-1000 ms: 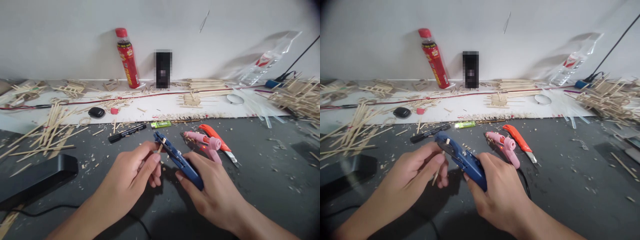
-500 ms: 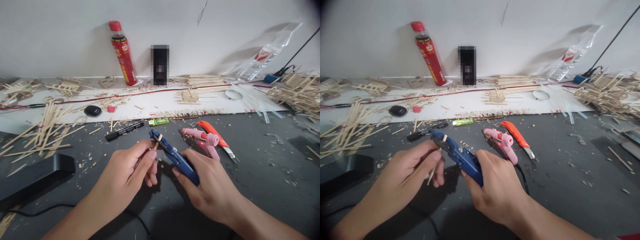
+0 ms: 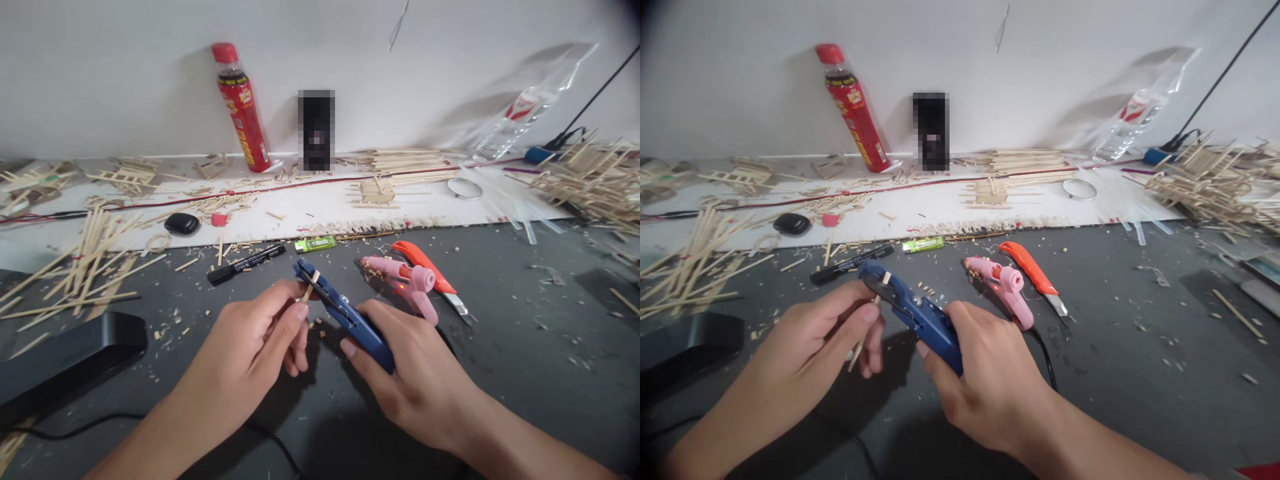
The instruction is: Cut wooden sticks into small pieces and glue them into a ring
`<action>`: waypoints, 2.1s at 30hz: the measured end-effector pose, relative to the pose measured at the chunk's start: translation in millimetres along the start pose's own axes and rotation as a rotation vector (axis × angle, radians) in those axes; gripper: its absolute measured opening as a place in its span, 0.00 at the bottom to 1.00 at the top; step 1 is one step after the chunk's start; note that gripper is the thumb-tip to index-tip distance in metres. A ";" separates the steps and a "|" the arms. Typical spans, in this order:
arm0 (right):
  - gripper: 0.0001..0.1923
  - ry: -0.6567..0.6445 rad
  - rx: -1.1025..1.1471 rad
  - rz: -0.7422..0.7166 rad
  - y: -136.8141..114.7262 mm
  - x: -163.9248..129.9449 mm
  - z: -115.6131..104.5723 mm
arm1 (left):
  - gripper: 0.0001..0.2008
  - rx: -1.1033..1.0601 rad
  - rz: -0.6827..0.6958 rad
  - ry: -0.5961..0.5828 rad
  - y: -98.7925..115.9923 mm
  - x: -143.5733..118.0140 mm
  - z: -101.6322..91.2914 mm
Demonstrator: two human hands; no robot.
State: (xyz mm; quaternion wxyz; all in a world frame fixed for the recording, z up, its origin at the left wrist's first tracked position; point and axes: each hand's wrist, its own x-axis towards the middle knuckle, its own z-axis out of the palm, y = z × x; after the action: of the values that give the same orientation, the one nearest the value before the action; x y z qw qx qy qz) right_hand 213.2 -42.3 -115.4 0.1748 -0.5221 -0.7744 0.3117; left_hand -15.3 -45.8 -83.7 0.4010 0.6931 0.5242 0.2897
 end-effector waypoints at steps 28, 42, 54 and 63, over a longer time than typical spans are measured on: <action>0.11 -0.030 -0.106 0.080 -2.1 4.6 -1.4 | 0.17 0.024 -0.082 -0.051 -1.3 2.5 0.8; 0.08 -0.091 -0.218 0.062 -1.0 6.3 3.7 | 0.10 0.254 -0.045 0.004 -6.8 3.1 -9.5; 0.09 -0.061 -0.259 0.040 7.1 4.7 6.8 | 0.08 0.291 -0.017 0.084 -3.6 -1.2 -10.8; 0.08 0.075 -0.290 -0.187 12.3 -4.3 6.8 | 0.10 0.306 -0.013 0.152 0.4 -8.5 -7.9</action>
State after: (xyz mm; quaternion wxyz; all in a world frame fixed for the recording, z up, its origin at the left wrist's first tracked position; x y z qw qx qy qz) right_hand 219.5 -45.1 -128.4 0.1549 -0.4788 -0.8493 0.1594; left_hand -24.0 -52.0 -79.1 0.2519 0.7189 0.5956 0.2552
